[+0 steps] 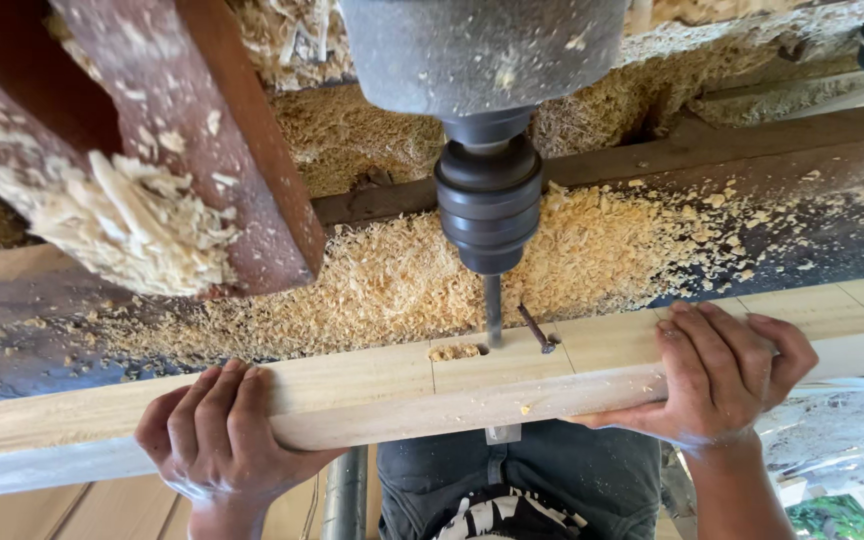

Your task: The person uses a drill press to bore multiple holes into a long wooden plank. They hold the plank steady with both hands, aligning it under the drill bit and repositioning it to create a series of holes along its length.

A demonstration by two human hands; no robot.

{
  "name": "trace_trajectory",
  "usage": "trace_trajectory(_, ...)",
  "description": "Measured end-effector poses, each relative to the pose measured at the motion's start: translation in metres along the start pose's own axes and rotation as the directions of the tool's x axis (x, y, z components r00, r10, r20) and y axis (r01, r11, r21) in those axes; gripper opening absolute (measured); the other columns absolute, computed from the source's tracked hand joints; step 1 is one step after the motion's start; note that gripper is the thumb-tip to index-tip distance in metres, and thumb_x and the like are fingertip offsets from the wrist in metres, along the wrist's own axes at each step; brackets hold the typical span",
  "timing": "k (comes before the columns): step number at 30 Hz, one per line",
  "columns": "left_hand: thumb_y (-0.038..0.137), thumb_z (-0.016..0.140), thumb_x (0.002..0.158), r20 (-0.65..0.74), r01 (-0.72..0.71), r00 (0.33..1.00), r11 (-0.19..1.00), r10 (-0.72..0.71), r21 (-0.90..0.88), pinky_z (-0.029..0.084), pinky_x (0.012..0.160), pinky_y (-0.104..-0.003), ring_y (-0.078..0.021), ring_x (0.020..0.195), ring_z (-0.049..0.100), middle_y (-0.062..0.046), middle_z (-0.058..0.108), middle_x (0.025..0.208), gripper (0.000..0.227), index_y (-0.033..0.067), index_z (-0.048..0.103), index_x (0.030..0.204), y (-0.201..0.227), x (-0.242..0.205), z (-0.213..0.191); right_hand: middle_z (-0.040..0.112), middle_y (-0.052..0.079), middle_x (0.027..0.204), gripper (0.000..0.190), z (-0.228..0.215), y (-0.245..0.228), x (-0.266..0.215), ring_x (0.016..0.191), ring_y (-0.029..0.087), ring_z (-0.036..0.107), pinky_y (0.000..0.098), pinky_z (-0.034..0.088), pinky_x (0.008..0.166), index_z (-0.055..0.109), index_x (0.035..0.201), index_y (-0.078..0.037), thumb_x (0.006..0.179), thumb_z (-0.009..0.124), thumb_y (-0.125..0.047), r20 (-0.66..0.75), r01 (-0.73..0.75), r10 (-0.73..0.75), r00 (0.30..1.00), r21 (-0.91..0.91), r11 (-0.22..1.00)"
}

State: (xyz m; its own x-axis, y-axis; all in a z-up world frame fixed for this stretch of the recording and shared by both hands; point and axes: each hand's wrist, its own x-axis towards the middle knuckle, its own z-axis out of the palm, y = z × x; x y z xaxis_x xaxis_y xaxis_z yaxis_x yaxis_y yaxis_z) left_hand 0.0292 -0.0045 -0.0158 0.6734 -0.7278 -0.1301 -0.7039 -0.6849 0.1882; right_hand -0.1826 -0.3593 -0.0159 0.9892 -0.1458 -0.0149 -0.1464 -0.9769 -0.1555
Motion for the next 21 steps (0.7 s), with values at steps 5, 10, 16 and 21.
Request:
trace_trajectory(5,0.089,0.059,0.077,0.061,0.01,0.998,1.0,-0.01,-0.001,0.045,0.096,-0.052,-0.0313,0.094,0.071,-0.014,0.073,0.095,0.088,0.0032,0.067,0.093,-0.003,-0.001,-0.006,0.074,0.01,0.094,0.091,0.0,0.0,-0.006,0.097,0.026,0.066,0.0532,0.036,0.098,0.065,0.095,-0.009,0.084,0.046,-0.097,0.001,-0.041,0.041,0.999,0.027,0.999)
trace_trajectory(10,0.089,0.062,0.074,0.082,0.016,0.996,1.0,-0.015,-0.014,0.044,0.097,-0.052,-0.0316,0.095,0.071,-0.015,0.073,0.097,0.09,0.0021,0.067,0.094,-0.004,0.006,-0.011,0.075,0.01,0.099,0.092,-0.003,0.001,0.002,0.098,0.026,0.066,0.0529,0.037,0.098,0.064,0.097,-0.008,0.084,0.047,-0.097,-0.007,-0.051,0.051,0.999,0.021,0.998)
trace_trajectory(16,0.089,0.062,0.074,0.114,0.03,0.993,0.999,-0.029,-0.01,0.043,0.098,-0.052,-0.0312,0.095,0.07,-0.015,0.073,0.098,0.09,0.0024,0.067,0.095,-0.007,0.01,-0.012,0.075,0.009,0.103,0.091,-0.005,0.002,0.013,0.101,0.026,0.066,0.0527,0.038,0.098,0.065,0.102,-0.008,0.085,0.049,-0.096,0.012,-0.052,0.052,0.999,0.029,0.998)
trace_trajectory(21,0.089,0.061,0.072,0.128,0.039,0.991,0.999,-0.038,-0.01,0.043,0.099,-0.051,-0.0306,0.096,0.069,-0.014,0.073,0.098,0.089,0.0034,0.067,0.096,-0.009,0.012,-0.012,0.075,0.008,0.105,0.091,-0.006,0.003,0.017,0.102,0.025,0.066,0.0528,0.038,0.098,0.065,0.103,-0.009,0.086,0.049,-0.097,0.026,-0.053,0.053,0.998,0.02,0.998)
